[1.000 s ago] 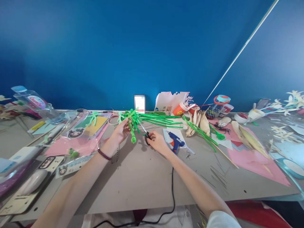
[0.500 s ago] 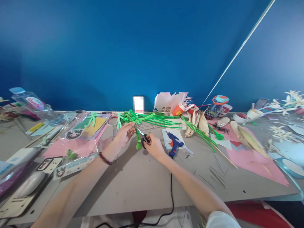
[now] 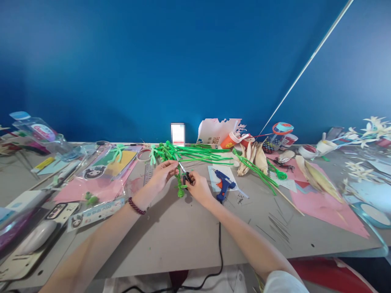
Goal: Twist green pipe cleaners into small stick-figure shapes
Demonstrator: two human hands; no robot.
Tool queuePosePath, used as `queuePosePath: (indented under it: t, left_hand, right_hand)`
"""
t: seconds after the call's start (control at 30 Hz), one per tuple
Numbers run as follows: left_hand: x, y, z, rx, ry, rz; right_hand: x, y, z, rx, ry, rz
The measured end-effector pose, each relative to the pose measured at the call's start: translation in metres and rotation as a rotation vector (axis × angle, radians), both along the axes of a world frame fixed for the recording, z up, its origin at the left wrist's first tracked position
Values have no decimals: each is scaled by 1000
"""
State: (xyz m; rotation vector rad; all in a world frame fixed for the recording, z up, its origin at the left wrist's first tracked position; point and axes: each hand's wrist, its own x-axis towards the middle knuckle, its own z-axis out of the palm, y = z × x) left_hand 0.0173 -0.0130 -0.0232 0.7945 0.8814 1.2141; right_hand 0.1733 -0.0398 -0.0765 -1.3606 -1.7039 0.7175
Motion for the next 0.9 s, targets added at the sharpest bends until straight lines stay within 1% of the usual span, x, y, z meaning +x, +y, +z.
queuePosePath:
  t: [0.27, 0.4, 0.5, 0.73, 0.9]
  left_hand:
    - [1, 2, -2, -1, 47, 41]
    - [3, 0, -2, 4, 68, 57]
    - [4, -1, -4, 0, 69, 60]
    - [7, 2, -14, -7, 41, 88]
    - [8, 1, -15, -18, 56, 110]
  right_hand:
    - [0, -3, 9, -13, -75, 12]
    - [0, -3, 10, 4, -108, 11]
    - [1, -2, 8, 1, -99, 39]
    - [4, 2, 7, -83, -45, 93]
    - [5, 2, 11, -136, -39, 108]
